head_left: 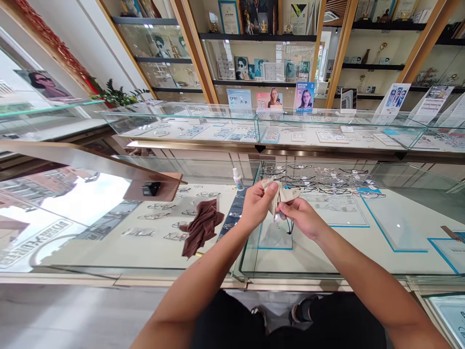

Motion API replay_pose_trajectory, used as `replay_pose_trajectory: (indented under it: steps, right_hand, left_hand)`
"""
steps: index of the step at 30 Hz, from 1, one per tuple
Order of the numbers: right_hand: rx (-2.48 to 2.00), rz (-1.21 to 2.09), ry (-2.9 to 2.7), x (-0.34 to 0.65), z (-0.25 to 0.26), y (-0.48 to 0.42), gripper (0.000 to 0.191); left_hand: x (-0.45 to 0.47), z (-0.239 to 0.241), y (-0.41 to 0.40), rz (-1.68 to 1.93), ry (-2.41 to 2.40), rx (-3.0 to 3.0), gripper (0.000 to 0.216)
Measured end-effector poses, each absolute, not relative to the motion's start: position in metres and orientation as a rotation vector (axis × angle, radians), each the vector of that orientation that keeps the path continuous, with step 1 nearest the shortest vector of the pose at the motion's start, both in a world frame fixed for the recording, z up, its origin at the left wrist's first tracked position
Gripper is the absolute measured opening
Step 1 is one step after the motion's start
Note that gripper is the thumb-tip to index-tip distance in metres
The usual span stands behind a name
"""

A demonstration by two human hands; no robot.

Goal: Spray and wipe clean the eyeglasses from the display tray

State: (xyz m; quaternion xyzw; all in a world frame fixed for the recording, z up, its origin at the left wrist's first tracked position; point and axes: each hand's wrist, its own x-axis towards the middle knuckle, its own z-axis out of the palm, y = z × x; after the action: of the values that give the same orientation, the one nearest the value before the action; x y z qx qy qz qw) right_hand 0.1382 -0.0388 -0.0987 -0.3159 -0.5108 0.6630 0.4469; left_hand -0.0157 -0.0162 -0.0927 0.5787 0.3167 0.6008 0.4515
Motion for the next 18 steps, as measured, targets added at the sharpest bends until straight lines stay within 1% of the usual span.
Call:
replay_pose_trajectory:
  steps: [3,7,12,15,18]
  right_hand:
    - [-0.781,1.62,-1.264,0.138,-0.099,-0.038,0.055]
    - [-0.746,1.615,-1.193,0.144,-0.094,-0.034,0.052]
    - [-0.714,1.564,-1.152,0.159,-0.085,-0.029,0.048]
    - [-0.747,1.445,-1.143,0.168,-0.082,-0.025,0.05]
    - [-0.85,1.208,-1.276,0.173,-0.081,-0.023,0.046]
  left_hand:
    - [-0.017,-0.096,-0.01,1.45,0.813,1.404,0.064]
    - [-0.02,-0.098,-0.002,1.323,0.704,1.266,0.064]
    - [-0.021,-0.097,0.004,1.373,0.755,1.116,0.064]
    - [-0.022,-0.099,0.008,1.408,0.745,1.071,0.063]
    - [-0.02,-0.101,0.007,1.464,0.718,1.123,0.063]
